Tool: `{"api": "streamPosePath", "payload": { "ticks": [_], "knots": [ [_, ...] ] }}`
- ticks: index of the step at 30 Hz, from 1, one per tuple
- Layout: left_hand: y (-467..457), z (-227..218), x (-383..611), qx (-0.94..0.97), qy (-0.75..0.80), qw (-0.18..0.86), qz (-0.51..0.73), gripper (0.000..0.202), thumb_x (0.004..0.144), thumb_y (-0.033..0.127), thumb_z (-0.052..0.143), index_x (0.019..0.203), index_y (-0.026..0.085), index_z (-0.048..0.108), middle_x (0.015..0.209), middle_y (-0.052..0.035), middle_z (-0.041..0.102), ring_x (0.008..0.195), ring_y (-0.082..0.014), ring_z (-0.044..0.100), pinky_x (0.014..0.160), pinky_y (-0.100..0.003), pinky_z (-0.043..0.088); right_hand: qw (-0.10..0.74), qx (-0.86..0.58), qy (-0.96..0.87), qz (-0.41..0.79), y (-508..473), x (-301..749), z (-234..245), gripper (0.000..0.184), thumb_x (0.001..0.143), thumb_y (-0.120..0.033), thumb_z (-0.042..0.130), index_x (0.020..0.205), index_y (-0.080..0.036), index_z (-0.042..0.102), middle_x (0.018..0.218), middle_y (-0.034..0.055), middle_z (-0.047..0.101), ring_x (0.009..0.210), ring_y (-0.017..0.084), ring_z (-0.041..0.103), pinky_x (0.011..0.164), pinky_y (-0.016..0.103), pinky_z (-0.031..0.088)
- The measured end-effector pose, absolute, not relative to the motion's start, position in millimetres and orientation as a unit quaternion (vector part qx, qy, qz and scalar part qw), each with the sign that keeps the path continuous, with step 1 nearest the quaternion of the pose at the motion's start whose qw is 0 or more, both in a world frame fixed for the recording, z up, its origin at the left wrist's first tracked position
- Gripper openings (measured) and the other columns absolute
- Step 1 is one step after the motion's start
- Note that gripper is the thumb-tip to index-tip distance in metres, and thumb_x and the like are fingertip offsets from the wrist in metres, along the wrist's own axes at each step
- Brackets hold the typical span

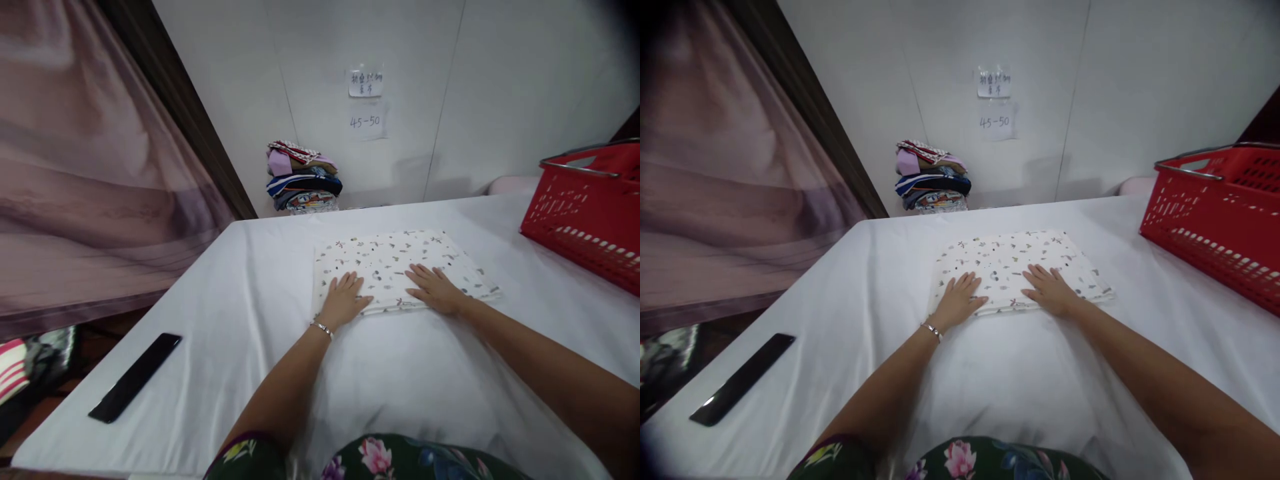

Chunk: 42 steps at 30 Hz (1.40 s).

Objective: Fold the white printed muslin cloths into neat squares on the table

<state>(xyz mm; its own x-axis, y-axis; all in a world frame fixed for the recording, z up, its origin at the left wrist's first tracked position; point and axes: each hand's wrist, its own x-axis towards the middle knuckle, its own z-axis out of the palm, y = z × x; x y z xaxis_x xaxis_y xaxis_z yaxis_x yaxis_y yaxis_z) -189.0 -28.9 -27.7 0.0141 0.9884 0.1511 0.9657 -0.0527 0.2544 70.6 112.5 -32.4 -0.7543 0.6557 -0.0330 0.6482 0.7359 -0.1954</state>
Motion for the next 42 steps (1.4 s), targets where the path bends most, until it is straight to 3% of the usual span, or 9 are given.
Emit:
{"api": "streamPosePath", "payload": {
  "ticks": [3,6,10,16,22,25,28,38,42],
  "knots": [
    [-36.3,-23.6,-187.8,0.698,0.68,0.015,0.222,0.044,0.089,0.048,0.042,0.124,0.023,0.05,0.136,-0.0074,0.046,0.129,-0.0223,0.035,0.106,-0.046,0.025,0.045,-0.363,-0.922,0.126,105.0,63.2,-23.8,0.063,0.088,-0.061,0.023,0.139,-0.026,0.037,0.148,0.0054,0.023,0.136,0.029,0.016,0.108,0.056,0.017],
    [-48.2,-16.0,-184.6,0.697,0.653,0.006,0.296,0.028,0.089,0.039,0.047,0.106,0.022,0.062,0.11,-0.0053,0.064,0.108,-0.0188,0.052,0.096,-0.039,0.035,0.125,-0.325,-0.924,0.158,82.7,48.8,-18.8,0.054,0.092,-0.052,0.024,0.135,-0.026,0.043,0.143,0.0057,0.034,0.134,0.028,0.024,0.106,0.056,0.022],
    [-60.0,-10.0,-179.5,0.734,0.617,0.032,0.283,0.017,0.083,0.036,0.058,0.088,0.022,0.066,0.089,-0.0024,0.065,0.086,-0.0166,0.056,0.082,-0.033,0.041,0.246,-0.227,-0.921,0.199,49.5,31.6,-22.5,0.038,0.091,-0.038,0.037,0.119,-0.025,0.059,0.121,0.0057,0.059,0.12,0.024,0.046,0.1,0.046,0.038],
    [-61.1,-13.1,-181.8,0.748,0.617,0.051,0.24,0.009,0.081,0.027,0.061,0.087,0.021,0.066,0.086,-0.0017,0.063,0.083,-0.0165,0.054,0.077,-0.031,0.041,0.296,-0.197,-0.921,0.161,34.0,27.4,-32.1,0.022,0.087,-0.025,0.049,0.102,-0.023,0.065,0.105,0.0071,0.063,0.101,0.022,0.055,0.086,0.04,0.047],
    [-59.6,-11.5,-185.4,0.761,0.602,0.065,0.234,0.015,0.087,0.027,0.051,0.085,0.022,0.065,0.088,-0.0013,0.062,0.086,-0.0158,0.054,0.08,-0.03,0.041,0.282,-0.208,-0.925,0.148,35.2,26.4,-33.0,0.023,0.089,-0.022,0.046,0.102,-0.023,0.064,0.102,0.007,0.063,0.097,0.021,0.054,0.082,0.039,0.047],
    [-62.0,-9.8,-182.2,0.767,0.604,0.046,0.212,0.015,0.084,0.023,0.054,0.097,0.021,0.062,0.093,-0.0025,0.062,0.09,-0.0173,0.053,0.082,-0.032,0.042,0.284,-0.205,-0.927,0.135,35.0,25.1,-32.8,0.024,0.09,-0.022,0.043,0.1,-0.022,0.065,0.1,0.0079,0.063,0.095,0.022,0.054,0.08,0.038,0.047],
    [-64.5,-8.8,-177.9,0.764,0.618,0.015,0.186,0.031,0.078,0.01,0.053,0.107,0.02,0.058,0.099,-0.0041,0.061,0.093,-0.0191,0.053,0.084,-0.034,0.043,0.284,-0.204,-0.928,0.128,34.8,24.5,-33.3,0.026,0.091,-0.021,0.04,0.097,-0.02,0.064,0.097,0.0088,0.063,0.092,0.022,0.054,0.078,0.038,0.046],
    [-71.2,-7.4,-170.0,0.757,0.637,-0.021,0.142,0.033,0.078,0.001,0.04,0.094,0.02,0.061,0.092,-0.0048,0.061,0.089,-0.0187,0.054,0.079,-0.033,0.046,0.269,-0.205,-0.935,0.106,32.1,23.5,-36.1,0.027,0.09,-0.017,0.037,0.094,-0.018,0.063,0.096,0.0096,0.062,0.091,0.022,0.052,0.077,0.037,0.043],
    [-82.0,-11.3,-169.5,0.76,0.626,-0.018,0.17,0.035,0.078,0.001,0.043,0.102,0.02,0.059,0.104,-0.0053,0.06,0.098,-0.0193,0.052,0.084,-0.035,0.045,0.262,-0.197,-0.938,0.116,29.5,26.0,-33.8,0.025,0.09,-0.02,0.039,0.098,-0.019,0.063,0.099,0.0093,0.061,0.093,0.022,0.052,0.079,0.038,0.043]
  ]
}}
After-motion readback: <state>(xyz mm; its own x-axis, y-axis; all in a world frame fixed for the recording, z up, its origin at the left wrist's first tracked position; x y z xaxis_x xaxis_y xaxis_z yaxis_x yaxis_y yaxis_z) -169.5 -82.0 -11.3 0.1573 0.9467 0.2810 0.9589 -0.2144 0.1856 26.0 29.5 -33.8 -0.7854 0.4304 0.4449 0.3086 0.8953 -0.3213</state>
